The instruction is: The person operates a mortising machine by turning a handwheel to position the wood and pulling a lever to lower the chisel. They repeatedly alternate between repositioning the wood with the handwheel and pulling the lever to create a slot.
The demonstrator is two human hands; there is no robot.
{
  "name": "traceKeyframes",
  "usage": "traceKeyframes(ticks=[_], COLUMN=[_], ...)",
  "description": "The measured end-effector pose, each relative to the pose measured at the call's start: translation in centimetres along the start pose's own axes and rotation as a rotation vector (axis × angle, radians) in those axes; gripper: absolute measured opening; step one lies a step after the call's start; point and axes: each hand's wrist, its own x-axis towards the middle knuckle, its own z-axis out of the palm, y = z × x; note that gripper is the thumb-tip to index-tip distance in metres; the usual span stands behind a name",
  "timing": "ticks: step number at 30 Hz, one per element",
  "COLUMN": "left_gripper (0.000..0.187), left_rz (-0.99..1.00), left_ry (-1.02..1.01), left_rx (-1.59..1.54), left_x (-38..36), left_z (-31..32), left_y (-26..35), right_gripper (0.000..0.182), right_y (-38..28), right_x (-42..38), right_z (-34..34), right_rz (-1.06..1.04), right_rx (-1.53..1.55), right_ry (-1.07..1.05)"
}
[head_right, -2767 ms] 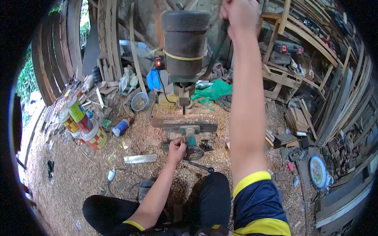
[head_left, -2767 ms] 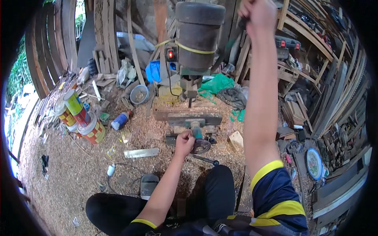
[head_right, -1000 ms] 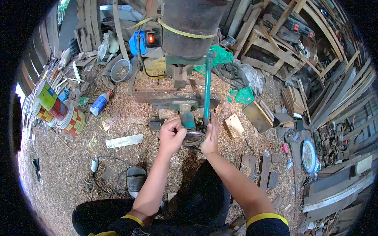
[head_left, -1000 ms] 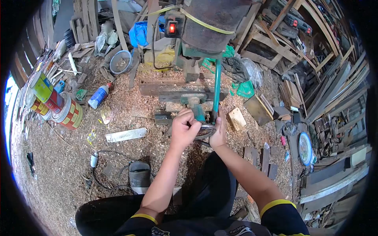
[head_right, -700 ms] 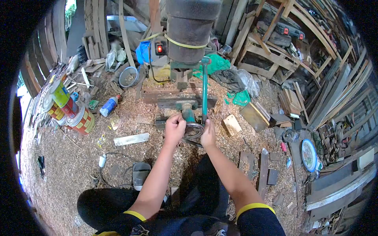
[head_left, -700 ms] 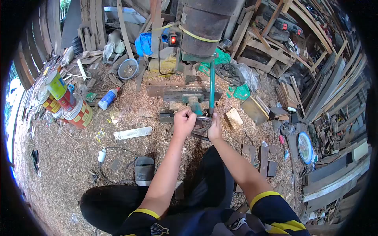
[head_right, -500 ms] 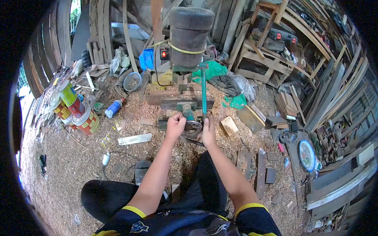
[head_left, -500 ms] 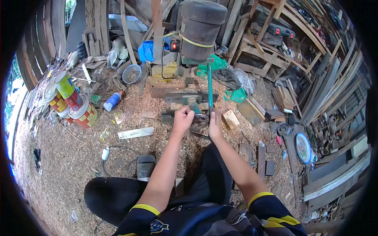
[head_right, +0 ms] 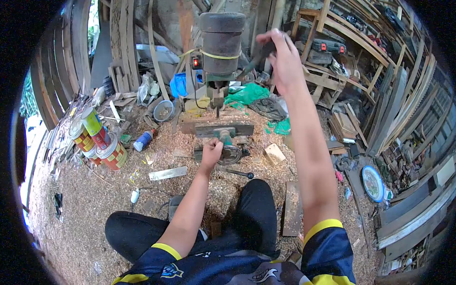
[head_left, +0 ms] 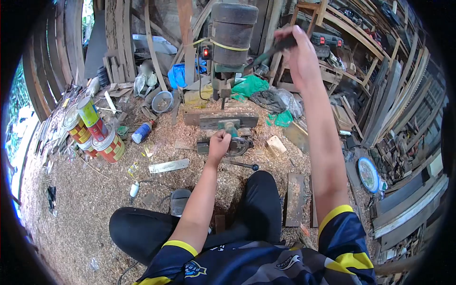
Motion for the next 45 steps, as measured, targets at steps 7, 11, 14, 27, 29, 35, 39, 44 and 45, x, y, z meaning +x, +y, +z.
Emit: traceKeyframes(ticks=[7, 11, 14, 27, 29, 35, 39, 44, 45], left_gripper=[0.027, 0.023, 0.022, 0.02, 0.02, 0.022, 0.024, 0.025, 0.024], left_rz=[-0.247, -0.138, -0.065, -0.028, -0.025, -0.025, -0.015, -0.008, -0.077], left_ry=[0.009, -0.005, -0.008, -0.025, -0.03, -0.014, 0.011, 0.016, 0.015], left_rx=[-0.021, 0.022, 0.123, 0.091, 0.083, 0.048, 0.041, 0.021, 0.0], left_x=[-0.7, -0.4, -0.4, -0.4, -0.4, -0.3, -0.4, -0.4, -0.5], left_z=[0.2, -0.2, -0.2, -0.3, -0.2, -0.2, -0.3, -0.4, -0.4], left_y=[2.1, 0.3, 0.6, 1.2, 1.3, 0.6, 0.3, 0.4, 0.8], right_gripper=[0.059, 0.048, 0.02, 0.05, 0.052, 0.047, 0.041, 0.038, 0.038], right_y=[3.1, 10.5, 20.5, 29.4, 28.6, 26.4, 26.5, 26.3, 26.3], right_x=[2.7, -3.6, -12.9, -27.0, -26.3, -23.9, -24.7, -24.2, -24.2], right_z=[-0.2, -2.8, -4.6, -2.9, -1.9, 0.9, 1.1, 0.9, 1.1], right_rz=[-0.145, 0.073, 0.162, 0.719, 0.753, 0.981, 0.979, 0.939, 0.929], right_rx=[-0.049, -0.211, -0.439, -1.308, -1.351, -1.465, -1.439, -1.427, -1.433], right_ry=[0.091, 0.097, 0.142, -0.741, -0.76, -0.774, -0.726, -0.777, -0.782])
